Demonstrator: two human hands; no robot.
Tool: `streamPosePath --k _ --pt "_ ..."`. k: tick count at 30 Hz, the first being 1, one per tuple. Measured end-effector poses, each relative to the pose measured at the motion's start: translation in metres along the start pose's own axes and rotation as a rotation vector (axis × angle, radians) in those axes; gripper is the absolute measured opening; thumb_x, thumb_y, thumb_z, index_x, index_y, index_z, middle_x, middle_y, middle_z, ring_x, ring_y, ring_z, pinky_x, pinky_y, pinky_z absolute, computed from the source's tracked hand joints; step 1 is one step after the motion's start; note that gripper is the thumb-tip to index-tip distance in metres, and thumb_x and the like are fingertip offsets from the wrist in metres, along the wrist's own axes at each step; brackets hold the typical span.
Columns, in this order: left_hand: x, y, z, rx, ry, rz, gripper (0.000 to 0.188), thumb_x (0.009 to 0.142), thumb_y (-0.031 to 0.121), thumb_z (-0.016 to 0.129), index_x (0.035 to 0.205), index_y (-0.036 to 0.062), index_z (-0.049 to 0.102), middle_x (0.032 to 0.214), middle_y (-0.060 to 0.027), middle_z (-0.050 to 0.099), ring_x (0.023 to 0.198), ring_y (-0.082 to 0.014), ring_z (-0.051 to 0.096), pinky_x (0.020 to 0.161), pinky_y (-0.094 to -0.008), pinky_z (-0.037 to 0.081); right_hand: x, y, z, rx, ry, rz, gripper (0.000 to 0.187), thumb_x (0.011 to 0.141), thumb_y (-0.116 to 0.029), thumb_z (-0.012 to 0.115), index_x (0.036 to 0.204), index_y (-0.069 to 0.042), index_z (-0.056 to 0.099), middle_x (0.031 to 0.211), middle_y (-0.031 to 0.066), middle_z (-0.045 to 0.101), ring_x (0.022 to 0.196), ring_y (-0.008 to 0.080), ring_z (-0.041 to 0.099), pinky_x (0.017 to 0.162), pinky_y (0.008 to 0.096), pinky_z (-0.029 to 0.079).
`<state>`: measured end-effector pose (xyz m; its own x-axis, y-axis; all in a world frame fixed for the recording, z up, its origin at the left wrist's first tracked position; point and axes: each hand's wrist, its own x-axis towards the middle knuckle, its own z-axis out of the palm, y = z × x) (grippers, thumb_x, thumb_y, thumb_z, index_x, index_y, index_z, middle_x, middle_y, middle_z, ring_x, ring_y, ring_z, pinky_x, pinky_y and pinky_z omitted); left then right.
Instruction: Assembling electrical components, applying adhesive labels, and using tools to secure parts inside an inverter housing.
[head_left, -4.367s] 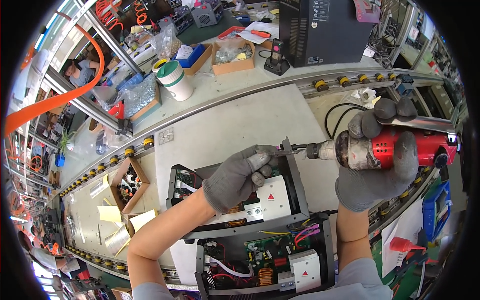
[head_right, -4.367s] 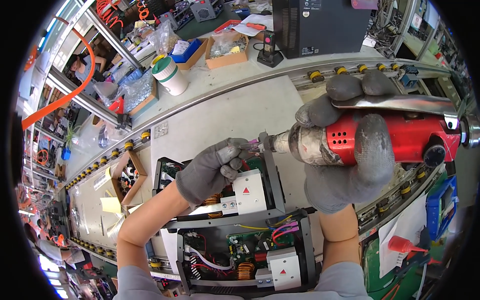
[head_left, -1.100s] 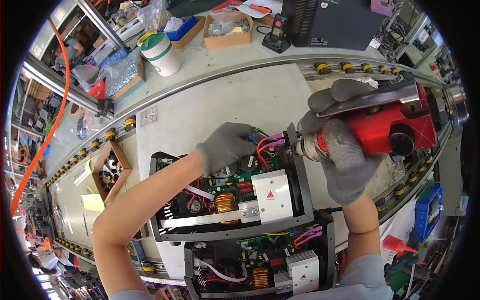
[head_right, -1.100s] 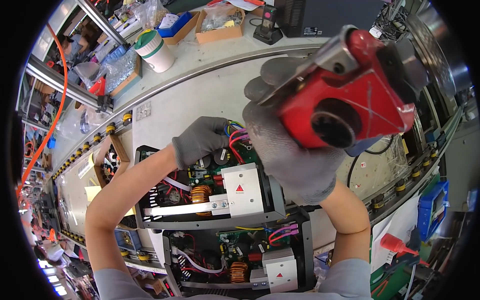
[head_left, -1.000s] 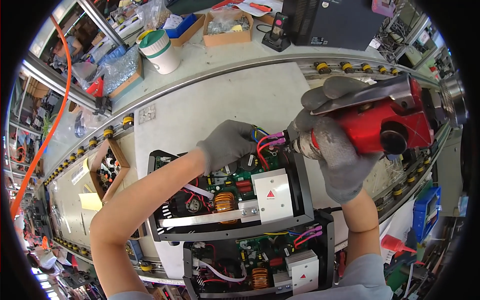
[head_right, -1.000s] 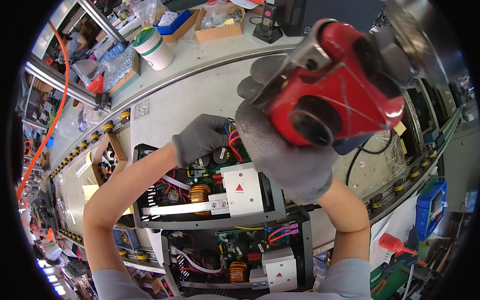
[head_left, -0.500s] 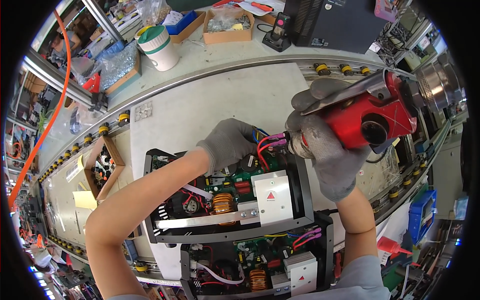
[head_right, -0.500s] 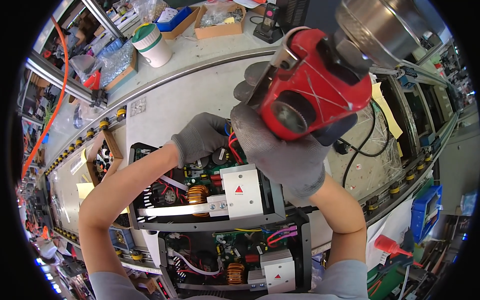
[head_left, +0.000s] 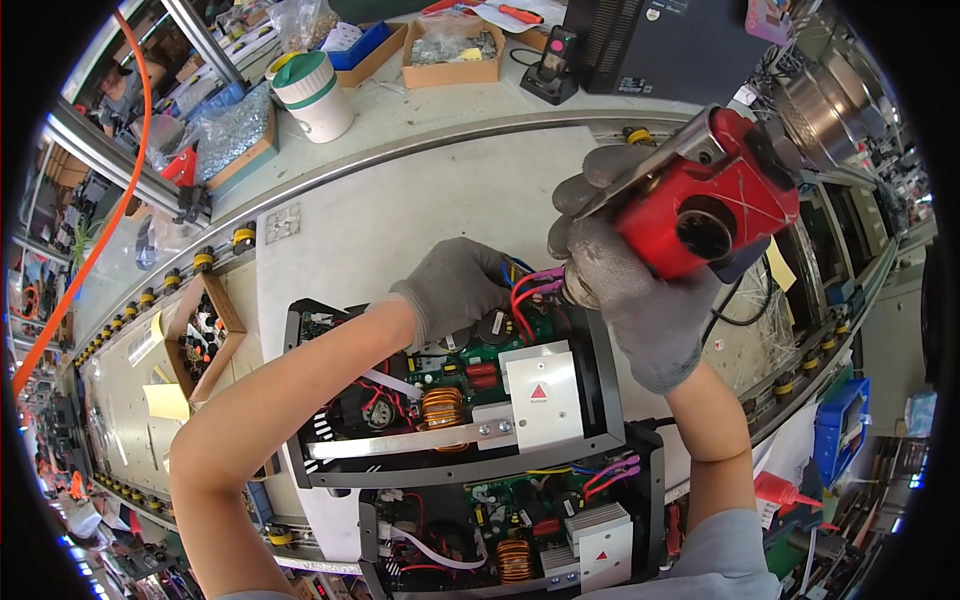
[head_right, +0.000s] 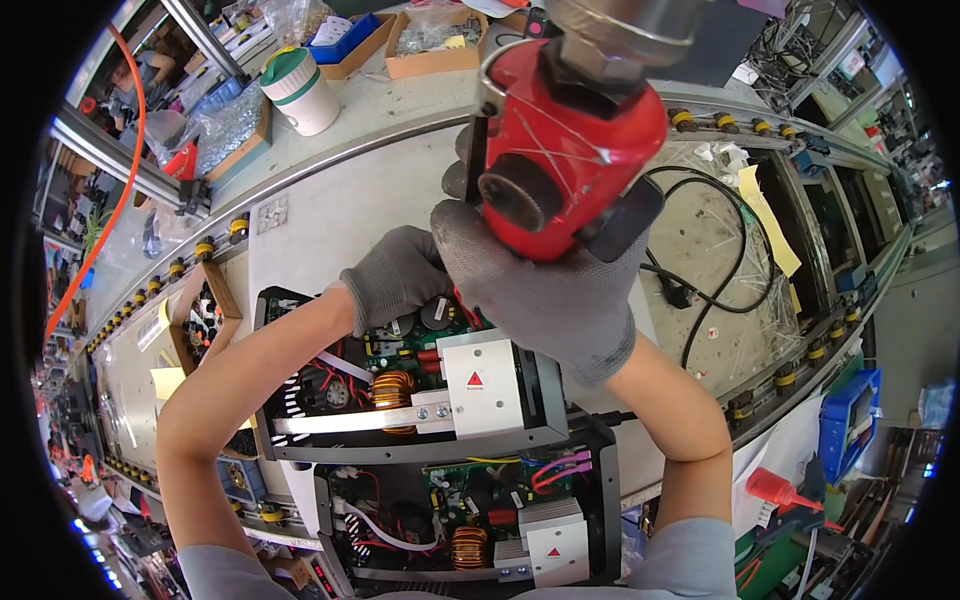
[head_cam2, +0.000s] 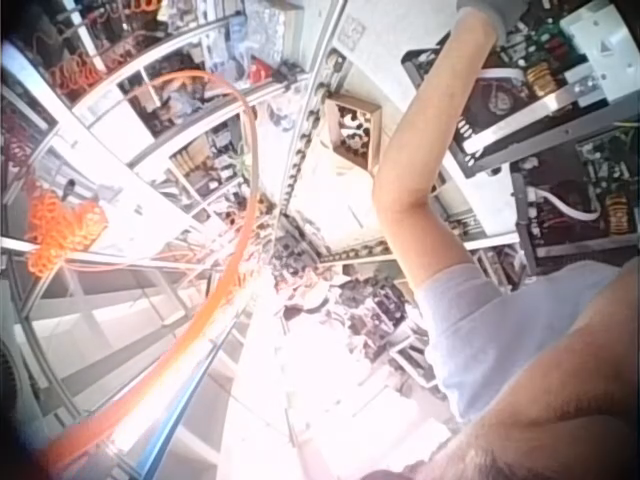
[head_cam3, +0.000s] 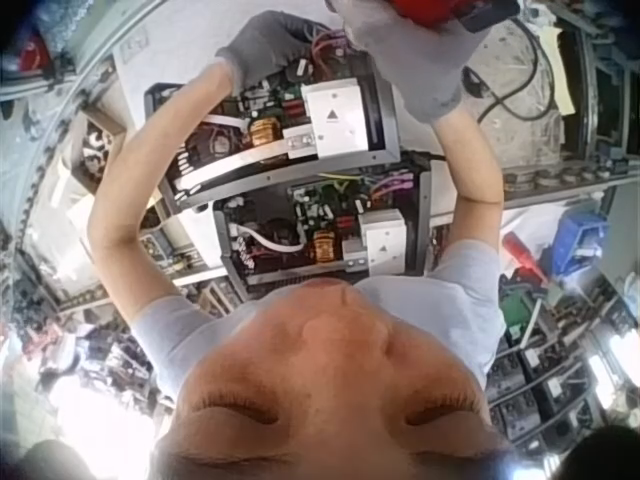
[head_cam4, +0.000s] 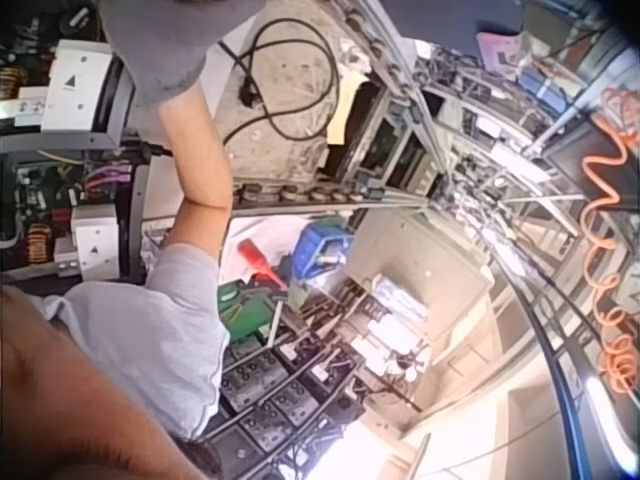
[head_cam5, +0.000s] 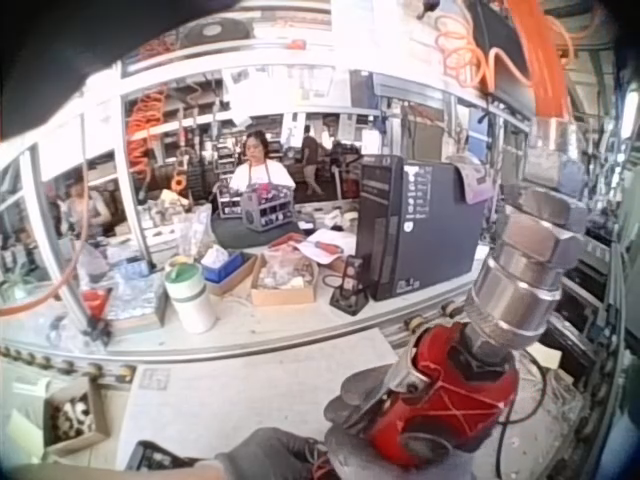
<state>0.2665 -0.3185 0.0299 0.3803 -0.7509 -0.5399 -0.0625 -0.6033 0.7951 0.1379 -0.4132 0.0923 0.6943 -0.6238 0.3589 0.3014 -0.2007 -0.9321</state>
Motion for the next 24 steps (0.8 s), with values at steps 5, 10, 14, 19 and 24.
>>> streamPosePath --k 5,10,14,19,24 --pt "0.003 -0.002 -0.001 0.064 -0.014 0.077 0.016 0.081 0.008 0.066 0.096 0.0065 0.071 0.061 -0.0018 0.061 0.044 -0.0064 0.051 0.036 -0.0237 0.039 0.002 0.010 0.000 0.053 -0.026 -0.072 0.044 0.074 0.010 0.061 0.115 0.001 0.050 0.096 0.0156 0.061 0.075 0.0185 0.061 0.053 0.0256 0.047" --pt "0.009 -0.008 -0.001 0.070 -0.020 0.105 0.016 0.080 0.008 0.065 0.095 0.0063 0.071 0.063 -0.0020 0.061 0.045 -0.0073 0.051 0.038 -0.0245 0.042 0.004 0.010 -0.001 -0.062 -0.060 -0.111 0.044 0.073 0.014 0.060 0.114 0.002 0.049 0.098 0.0145 0.060 0.078 0.0193 0.061 0.063 0.0290 0.050" --pt "0.008 -0.011 0.000 0.095 0.026 0.175 0.016 0.080 0.009 0.065 0.094 0.0046 0.070 0.062 -0.0035 0.062 0.045 -0.0095 0.053 0.040 -0.0259 0.044 0.002 0.020 0.004 0.107 0.030 -0.040 0.046 0.071 0.016 0.059 0.113 0.001 0.049 0.097 0.0120 0.059 0.082 0.0190 0.061 0.066 0.0294 0.051" --pt "0.019 -0.027 -0.002 -0.023 -0.029 0.220 0.016 0.080 0.008 0.064 0.094 0.0040 0.070 0.062 -0.0046 0.062 0.045 -0.0101 0.053 0.041 -0.0261 0.044 0.008 0.013 0.010 -0.175 -0.114 -0.279 0.048 0.070 0.016 0.061 0.113 0.001 0.048 0.098 0.0095 0.059 0.088 0.0154 0.060 0.066 0.0275 0.052" --pt "0.022 -0.029 0.001 -0.020 -0.035 0.236 0.012 0.080 0.007 0.063 0.090 0.0031 0.070 0.059 -0.0048 0.061 0.043 -0.0108 0.053 0.038 -0.0265 0.042 0.018 0.029 0.016 -0.209 -0.010 -0.473 0.036 0.061 -0.013 0.075 0.084 0.001 0.050 0.059 0.0085 0.059 0.046 0.0195 0.060 0.044 0.0279 0.047"
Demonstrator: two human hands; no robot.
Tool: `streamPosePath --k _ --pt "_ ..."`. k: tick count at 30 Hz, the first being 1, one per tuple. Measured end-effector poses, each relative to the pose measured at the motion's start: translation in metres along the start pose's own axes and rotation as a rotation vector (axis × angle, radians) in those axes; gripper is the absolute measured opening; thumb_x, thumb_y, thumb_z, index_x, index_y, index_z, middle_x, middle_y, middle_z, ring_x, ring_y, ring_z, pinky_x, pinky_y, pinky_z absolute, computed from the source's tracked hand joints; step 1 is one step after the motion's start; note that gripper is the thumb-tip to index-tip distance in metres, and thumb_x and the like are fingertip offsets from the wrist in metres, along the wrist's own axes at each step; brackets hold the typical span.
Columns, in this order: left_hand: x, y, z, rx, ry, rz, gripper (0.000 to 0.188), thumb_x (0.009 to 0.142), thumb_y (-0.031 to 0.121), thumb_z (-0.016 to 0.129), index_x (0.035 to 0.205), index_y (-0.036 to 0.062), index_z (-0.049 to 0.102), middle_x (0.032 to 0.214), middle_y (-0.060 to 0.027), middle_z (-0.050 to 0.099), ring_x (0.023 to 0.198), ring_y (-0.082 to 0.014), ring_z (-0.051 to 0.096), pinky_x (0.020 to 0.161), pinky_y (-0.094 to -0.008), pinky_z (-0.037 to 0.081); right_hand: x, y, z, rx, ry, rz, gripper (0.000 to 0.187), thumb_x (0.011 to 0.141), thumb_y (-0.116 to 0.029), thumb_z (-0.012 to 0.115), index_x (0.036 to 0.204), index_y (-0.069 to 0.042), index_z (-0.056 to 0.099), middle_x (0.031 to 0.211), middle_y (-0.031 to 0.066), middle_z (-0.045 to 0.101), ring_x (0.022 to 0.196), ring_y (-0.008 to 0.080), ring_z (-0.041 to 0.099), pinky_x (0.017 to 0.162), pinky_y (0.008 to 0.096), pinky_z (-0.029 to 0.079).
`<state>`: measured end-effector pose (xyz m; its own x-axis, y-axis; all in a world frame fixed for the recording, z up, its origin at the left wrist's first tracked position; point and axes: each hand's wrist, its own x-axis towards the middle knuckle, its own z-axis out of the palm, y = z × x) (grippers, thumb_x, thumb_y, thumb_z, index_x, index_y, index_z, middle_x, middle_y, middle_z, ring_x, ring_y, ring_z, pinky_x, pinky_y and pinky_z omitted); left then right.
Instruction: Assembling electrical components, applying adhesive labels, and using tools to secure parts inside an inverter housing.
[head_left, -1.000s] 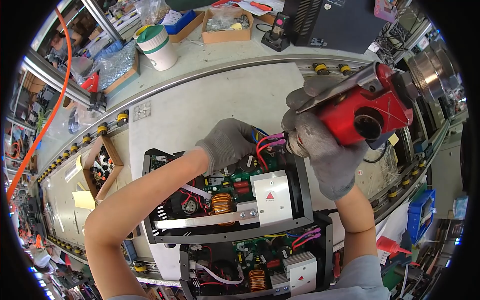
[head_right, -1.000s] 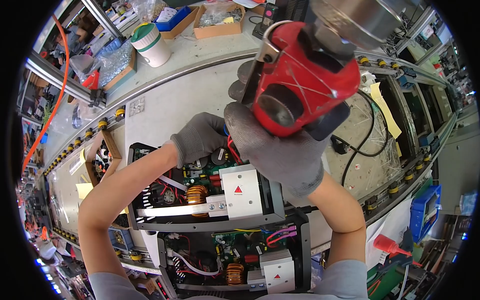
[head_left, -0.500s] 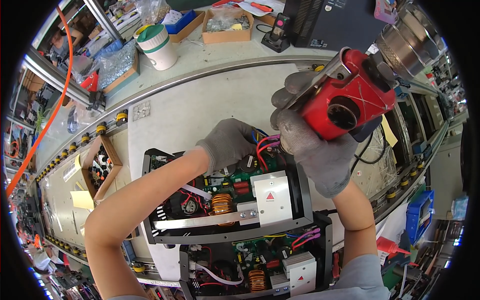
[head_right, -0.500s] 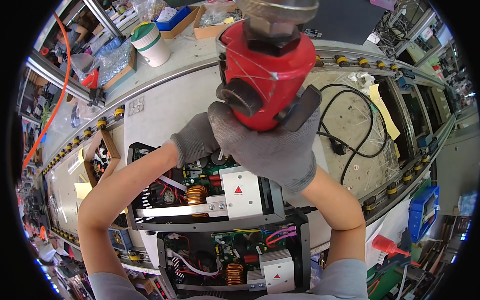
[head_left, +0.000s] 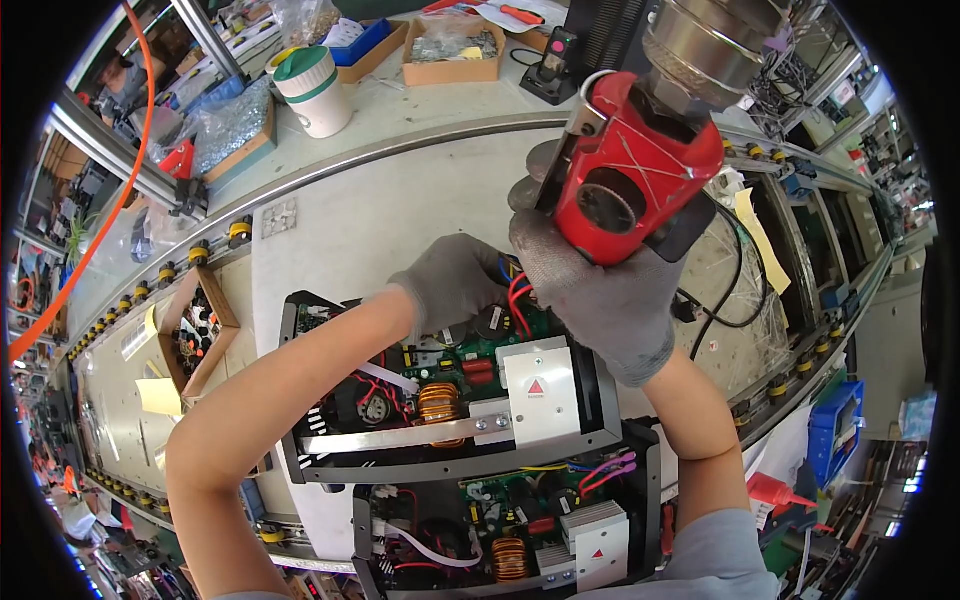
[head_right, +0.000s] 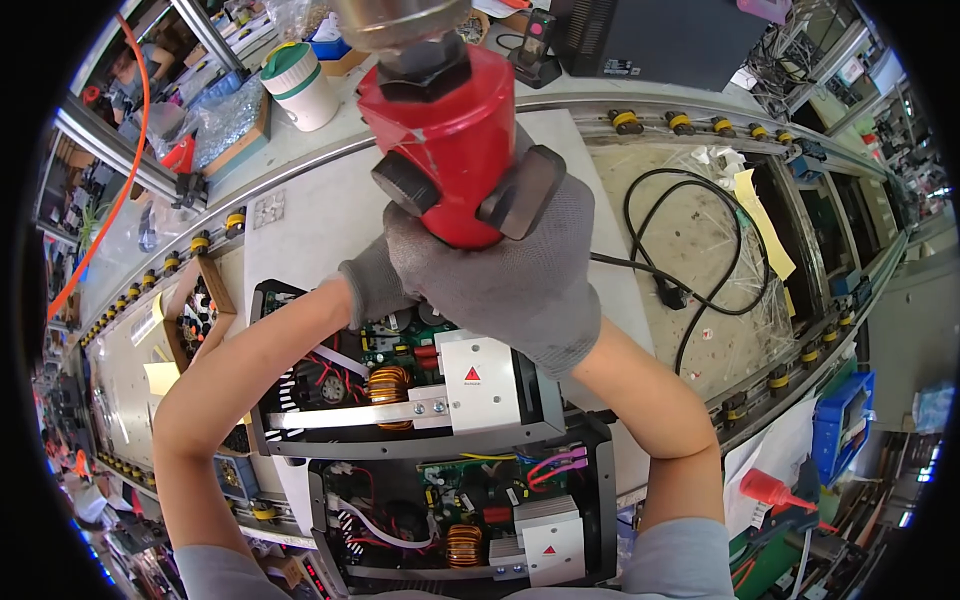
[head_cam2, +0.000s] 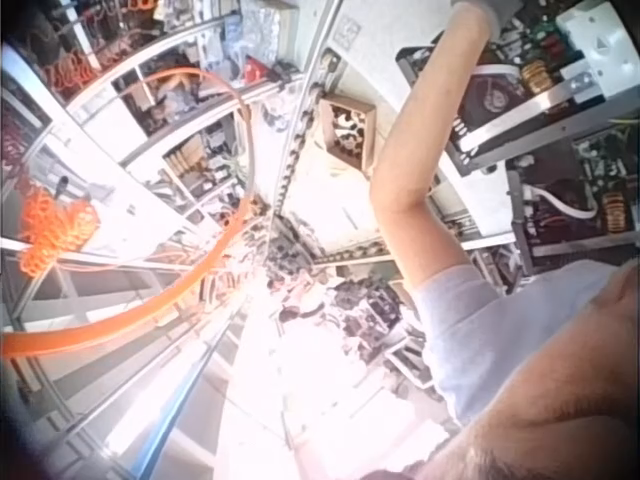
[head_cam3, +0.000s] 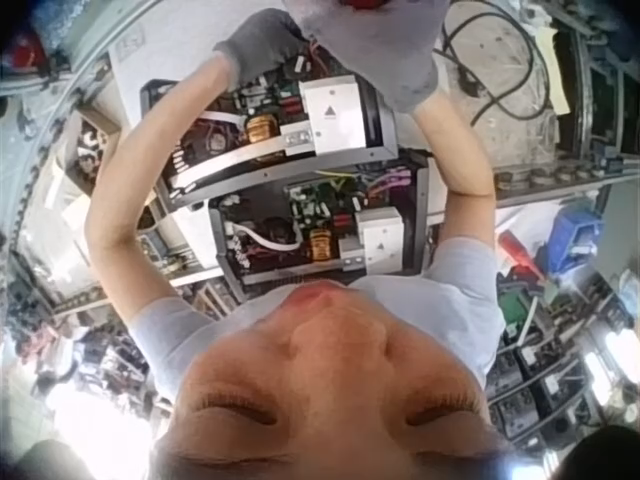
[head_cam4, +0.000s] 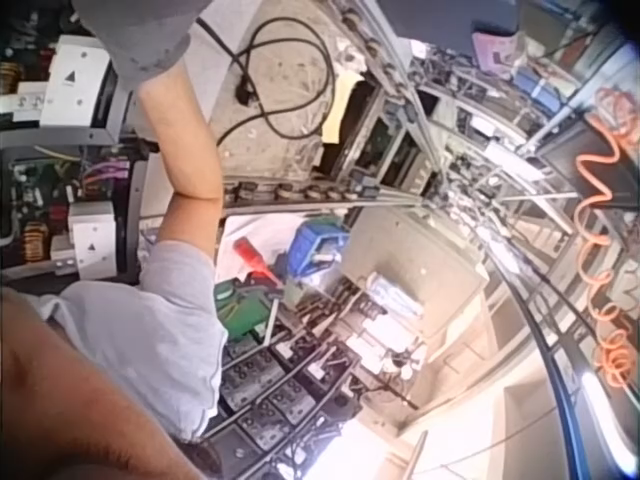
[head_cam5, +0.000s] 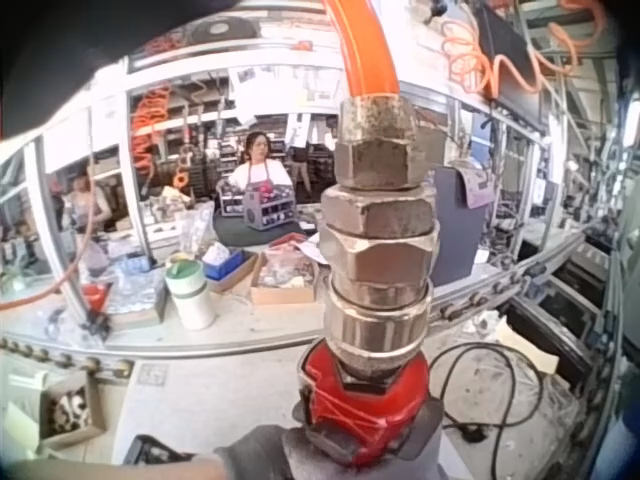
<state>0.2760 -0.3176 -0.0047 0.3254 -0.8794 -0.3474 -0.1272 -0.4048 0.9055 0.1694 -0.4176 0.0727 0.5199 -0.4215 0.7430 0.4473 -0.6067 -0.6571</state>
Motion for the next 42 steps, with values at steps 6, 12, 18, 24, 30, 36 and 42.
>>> streamPosePath --k 6,12,18,24,30,36,42 --pt "0.001 -0.001 -0.004 0.050 -0.012 -0.077 0.011 0.080 0.009 0.064 0.085 0.0003 0.068 0.058 -0.0051 0.061 0.042 -0.0111 0.053 0.037 -0.0260 0.042 -0.009 0.004 0.000 -0.058 0.044 0.100 0.041 0.061 -0.014 0.076 0.086 0.001 0.047 0.070 0.0095 0.061 0.052 0.0219 0.060 0.046 0.0300 0.047" --pt "0.009 -0.016 -0.005 0.007 -0.047 0.062 0.012 0.080 0.011 0.065 0.083 -0.0005 0.068 0.059 -0.0060 0.061 0.042 -0.0122 0.053 0.037 -0.0271 0.042 -0.012 -0.005 -0.007 0.000 -0.128 0.073 0.042 0.071 0.016 0.058 0.107 -0.002 0.048 0.093 0.0065 0.057 0.080 0.0140 0.058 0.065 0.0260 0.050" --pt "0.013 -0.009 -0.002 0.056 -0.014 0.012 0.013 0.079 0.011 0.067 0.083 -0.0006 0.068 0.059 -0.0067 0.062 0.043 -0.0131 0.055 0.039 -0.0281 0.043 -0.013 0.003 -0.002 0.006 -0.007 0.211 0.037 0.066 0.000 0.068 0.096 0.000 0.045 0.080 0.0077 0.060 0.064 0.0186 0.060 0.053 0.0271 0.047" --pt "0.004 -0.004 -0.006 0.161 0.033 -0.002 0.014 0.077 0.011 0.069 0.084 -0.0008 0.069 0.060 -0.0077 0.063 0.045 -0.0136 0.057 0.039 -0.0279 0.044 -0.010 0.000 0.004 -0.041 0.050 0.219 0.046 0.062 -0.012 0.077 0.088 0.002 0.041 0.072 0.0105 0.063 0.057 0.0220 0.064 0.050 0.0286 0.049" --pt "-0.012 0.030 -0.004 0.164 0.000 -0.140 0.018 0.076 0.013 0.069 0.084 -0.0026 0.069 0.061 -0.0071 0.063 0.046 -0.0133 0.056 0.041 -0.0272 0.045 -0.011 -0.027 0.000 0.162 0.035 0.344 0.037 0.072 0.013 0.058 0.105 -0.002 0.049 0.085 0.0071 0.060 0.071 0.0143 0.060 0.056 0.0262 0.049" --pt "-0.013 0.024 -0.003 0.033 0.001 -0.158 0.015 0.079 0.015 0.066 0.084 0.0008 0.069 0.059 -0.0042 0.059 0.045 -0.0101 0.052 0.040 -0.0244 0.041 -0.009 -0.014 -0.002 0.116 0.002 0.343 0.035 0.074 0.012 0.060 0.104 -0.003 0.050 0.084 0.0069 0.060 0.069 0.0145 0.060 0.055 0.0264 0.049" --pt "-0.016 0.030 -0.003 0.150 0.041 -0.213 0.015 0.082 0.014 0.062 0.086 0.0006 0.068 0.060 -0.0039 0.059 0.045 -0.0093 0.052 0.039 -0.0244 0.040 -0.013 -0.007 0.004 0.072 0.154 0.275 0.031 0.074 0.011 0.060 0.100 -0.002 0.051 0.082 0.0078 0.061 0.067 0.0150 0.060 0.054 0.0271 0.049"
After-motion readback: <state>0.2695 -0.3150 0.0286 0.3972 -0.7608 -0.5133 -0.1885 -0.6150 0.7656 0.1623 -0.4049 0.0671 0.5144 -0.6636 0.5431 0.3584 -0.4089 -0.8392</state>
